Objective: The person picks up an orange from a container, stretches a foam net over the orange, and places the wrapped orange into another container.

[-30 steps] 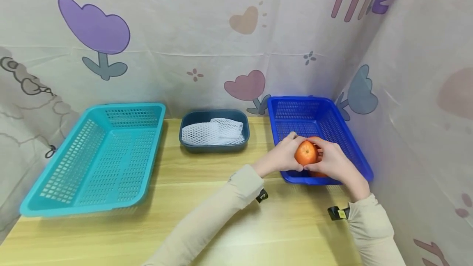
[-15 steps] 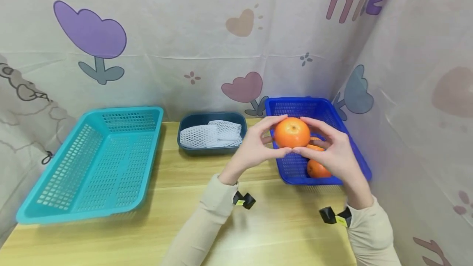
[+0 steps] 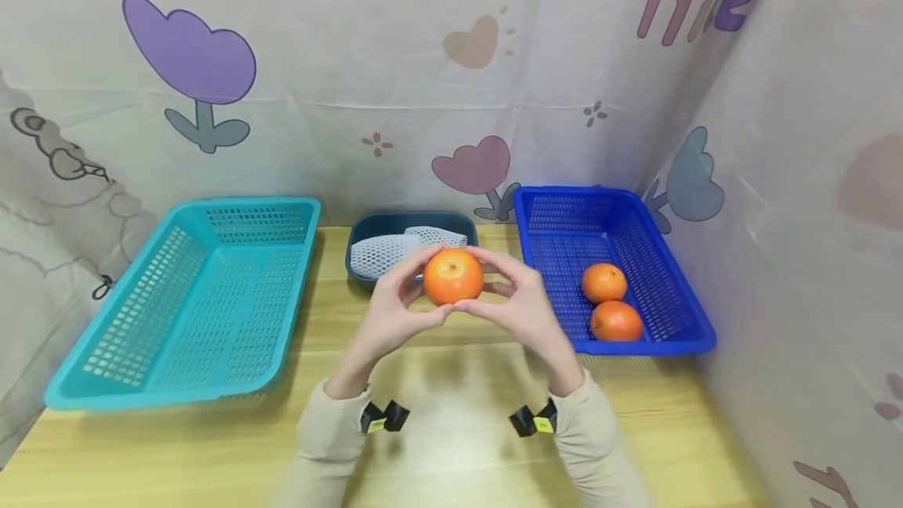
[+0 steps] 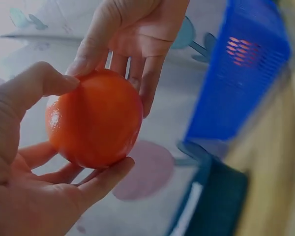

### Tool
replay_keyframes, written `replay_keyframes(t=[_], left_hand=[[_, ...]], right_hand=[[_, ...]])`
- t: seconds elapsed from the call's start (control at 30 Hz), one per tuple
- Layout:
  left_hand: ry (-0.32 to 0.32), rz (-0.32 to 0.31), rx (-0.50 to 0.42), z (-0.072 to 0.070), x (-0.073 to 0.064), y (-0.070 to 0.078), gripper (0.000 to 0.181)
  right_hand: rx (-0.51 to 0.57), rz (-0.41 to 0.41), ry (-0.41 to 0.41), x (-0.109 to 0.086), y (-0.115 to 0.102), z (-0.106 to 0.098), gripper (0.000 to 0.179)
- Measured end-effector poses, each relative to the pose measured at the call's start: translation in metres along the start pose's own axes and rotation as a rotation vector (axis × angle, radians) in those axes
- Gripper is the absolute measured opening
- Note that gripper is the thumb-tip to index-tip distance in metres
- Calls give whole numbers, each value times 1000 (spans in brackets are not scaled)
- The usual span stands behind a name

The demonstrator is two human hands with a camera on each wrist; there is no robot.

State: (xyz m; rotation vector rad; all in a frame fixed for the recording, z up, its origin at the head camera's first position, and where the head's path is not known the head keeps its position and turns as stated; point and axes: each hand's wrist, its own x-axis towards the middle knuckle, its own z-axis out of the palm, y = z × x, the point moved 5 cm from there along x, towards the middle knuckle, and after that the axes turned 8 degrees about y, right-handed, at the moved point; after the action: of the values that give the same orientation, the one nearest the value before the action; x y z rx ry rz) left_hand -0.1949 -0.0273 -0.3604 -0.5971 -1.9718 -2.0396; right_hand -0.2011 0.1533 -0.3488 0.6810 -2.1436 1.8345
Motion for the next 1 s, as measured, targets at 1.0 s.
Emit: replay_keyframes(t=[1.0], left_hand=[[25, -196, 14, -56, -89, -110, 78]], right_hand=[[301, 84, 57, -74, 117, 88, 68]])
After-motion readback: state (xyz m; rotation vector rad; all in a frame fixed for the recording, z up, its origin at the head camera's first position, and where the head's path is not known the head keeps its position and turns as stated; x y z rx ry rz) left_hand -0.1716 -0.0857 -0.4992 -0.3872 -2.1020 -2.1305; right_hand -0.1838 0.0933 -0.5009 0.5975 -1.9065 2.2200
